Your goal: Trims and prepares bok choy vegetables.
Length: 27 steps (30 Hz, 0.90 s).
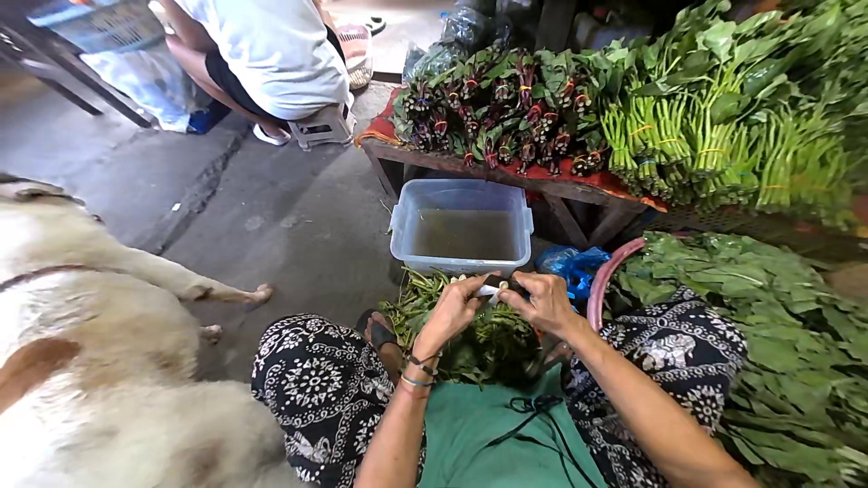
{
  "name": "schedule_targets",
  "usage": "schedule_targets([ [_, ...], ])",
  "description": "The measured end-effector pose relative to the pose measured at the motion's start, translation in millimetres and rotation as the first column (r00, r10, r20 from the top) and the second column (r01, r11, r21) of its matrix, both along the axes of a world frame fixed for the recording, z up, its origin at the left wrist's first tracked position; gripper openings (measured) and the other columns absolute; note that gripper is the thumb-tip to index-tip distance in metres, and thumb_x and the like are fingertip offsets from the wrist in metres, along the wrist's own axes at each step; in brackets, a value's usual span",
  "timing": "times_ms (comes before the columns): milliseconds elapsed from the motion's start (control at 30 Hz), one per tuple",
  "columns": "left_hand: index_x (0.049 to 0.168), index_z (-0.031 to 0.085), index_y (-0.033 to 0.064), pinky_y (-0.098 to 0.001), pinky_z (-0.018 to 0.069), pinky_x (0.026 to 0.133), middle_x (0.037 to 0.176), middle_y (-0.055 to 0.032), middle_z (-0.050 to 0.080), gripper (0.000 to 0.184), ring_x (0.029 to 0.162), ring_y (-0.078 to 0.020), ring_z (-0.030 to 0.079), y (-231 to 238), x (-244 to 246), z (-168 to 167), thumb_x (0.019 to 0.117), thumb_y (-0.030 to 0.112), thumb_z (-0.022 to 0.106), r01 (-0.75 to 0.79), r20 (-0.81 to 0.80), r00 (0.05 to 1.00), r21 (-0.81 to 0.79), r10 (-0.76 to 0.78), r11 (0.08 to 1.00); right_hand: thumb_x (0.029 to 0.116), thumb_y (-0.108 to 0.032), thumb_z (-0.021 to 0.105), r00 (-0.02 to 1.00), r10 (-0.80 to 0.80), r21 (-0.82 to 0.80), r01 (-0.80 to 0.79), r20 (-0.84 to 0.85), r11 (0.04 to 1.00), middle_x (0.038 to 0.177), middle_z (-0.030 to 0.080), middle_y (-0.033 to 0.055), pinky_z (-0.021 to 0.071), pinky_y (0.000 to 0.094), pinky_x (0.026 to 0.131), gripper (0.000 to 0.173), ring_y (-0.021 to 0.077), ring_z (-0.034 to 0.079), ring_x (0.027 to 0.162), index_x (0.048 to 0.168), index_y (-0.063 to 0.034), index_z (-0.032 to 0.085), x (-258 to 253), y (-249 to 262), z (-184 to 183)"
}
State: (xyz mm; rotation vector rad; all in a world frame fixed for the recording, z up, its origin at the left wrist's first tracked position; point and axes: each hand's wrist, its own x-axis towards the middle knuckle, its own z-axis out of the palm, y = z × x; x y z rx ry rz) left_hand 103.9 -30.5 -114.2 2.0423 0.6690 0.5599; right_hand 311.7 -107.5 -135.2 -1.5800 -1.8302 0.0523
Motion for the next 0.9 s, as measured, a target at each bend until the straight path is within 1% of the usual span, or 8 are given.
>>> schedule_targets([
  [133,0.134,0.065,0.0038,-0.0339,0.0509,0.103,0.123,-0.011,0.071,0.039,0.113,-0.0137,0.067,2,3,-4,0.0946,0.002,0.061,-0.044,-0.015,0.999,-0.141,0.042,0.989,0.1011,-0.06,0.045,0.994,0.012,-0.178,-0.032,-0.113,0.984,0.058,0.056,0.0107,0.0446,0.0485,0.053,0.067,0.0266,0.059,0.055,0.074,-0.0017,0.066,-1,2,2],
  [200,0.128,0.063,-0.0046,-0.0285,0.0543,0.097,0.117,-0.011,0.071,0.034,0.105,-0.0102,0.067,3,7,-9,0.0935,-0.002,0.061,-0.104,0.116,0.979,-0.417,0.166,0.903,0.1025,-0.049,0.048,0.93,-0.006,-0.278,-0.103,-0.367,0.955,0.062,0.055,0.0029,0.0458,0.0387,0.058,0.056,0.0143,0.054,0.057,0.08,-0.0028,0.069,2,5,6],
  [267,0.135,0.053,-0.0072,-0.0321,0.0572,0.088,0.112,-0.0138,0.07,0.035,0.097,-0.0159,0.069,7,10,-9,0.0994,-0.007,0.051,-0.144,0.169,0.9,-0.756,0.402,0.639,0.1039,-0.034,0.045,0.781,-0.073,-0.353,-0.195,-0.62,0.915,0.062,0.049,-0.0086,0.0424,0.0213,0.053,0.041,-0.0001,0.045,0.053,0.08,-0.0064,0.063,9,9,15],
  [333,0.139,0.047,-0.0009,-0.0375,0.0589,0.087,0.114,-0.016,0.07,0.034,0.097,-0.0217,0.071,13,7,-8,0.1058,0.0,0.041,-0.073,0.157,0.817,-0.926,0.554,0.37,0.1059,-0.027,0.041,0.635,-0.158,-0.4,-0.257,-0.756,0.88,0.061,0.05,-0.0097,0.0405,0.0162,0.047,0.035,-0.0016,0.044,0.048,0.081,-0.0093,0.058,22,11,22],
  [467,0.134,0.051,0.0046,-0.0438,0.0592,0.087,0.117,-0.0191,0.068,0.031,0.101,-0.0294,0.071,18,2,-10,0.1075,0.01,0.036,0.106,0.15,0.71,-0.989,0.688,0.107,0.1099,-0.032,0.036,0.479,-0.298,-0.442,-0.221,-0.826,0.869,0.057,0.052,-0.0058,0.04,0.0161,0.043,0.043,0.0021,0.045,0.044,0.077,-0.0121,0.057,34,15,28],
  [600,0.124,0.055,0.0029,-0.0429,0.0589,0.084,0.115,-0.0187,0.068,0.033,0.101,-0.0287,0.07,16,4,-6,0.107,0.021,0.033,0.129,0.126,0.648,-0.99,0.751,0.055,0.1102,-0.033,0.04,0.455,-0.348,-0.48,-0.215,-0.82,0.85,0.06,0.052,-0.0045,0.0403,0.0162,0.045,0.041,0.0027,0.046,0.046,0.081,-0.0105,0.058,34,15,32],
  [733,0.122,0.056,0.0083,-0.0425,0.059,0.083,0.11,-0.0128,0.069,0.041,0.098,-0.0251,0.07,18,6,-9,0.1089,0.042,0.038,0.089,0.126,0.594,-0.992,0.794,0.09,0.1122,-0.04,0.029,0.425,-0.341,-0.47,-0.247,-0.838,0.848,0.067,0.053,-0.0038,0.0413,0.0168,0.048,0.047,0.0037,0.047,0.051,0.093,-0.0102,0.059,32,16,29],
  [900,0.098,0.058,0.0089,-0.0337,0.0598,0.066,0.079,-0.0053,0.064,0.021,0.068,-0.017,0.066,20,9,-10,0.1062,0.023,0.046,0.059,0.104,0.35,-0.994,0.931,0.089,0.1062,-0.022,0.037,0.511,-0.202,-0.314,-0.142,-0.836,0.939,0.071,0.055,-0.005,0.043,0.0189,0.049,0.029,0.0032,0.049,0.053,0.096,-0.0075,0.06,18,12,21],
])
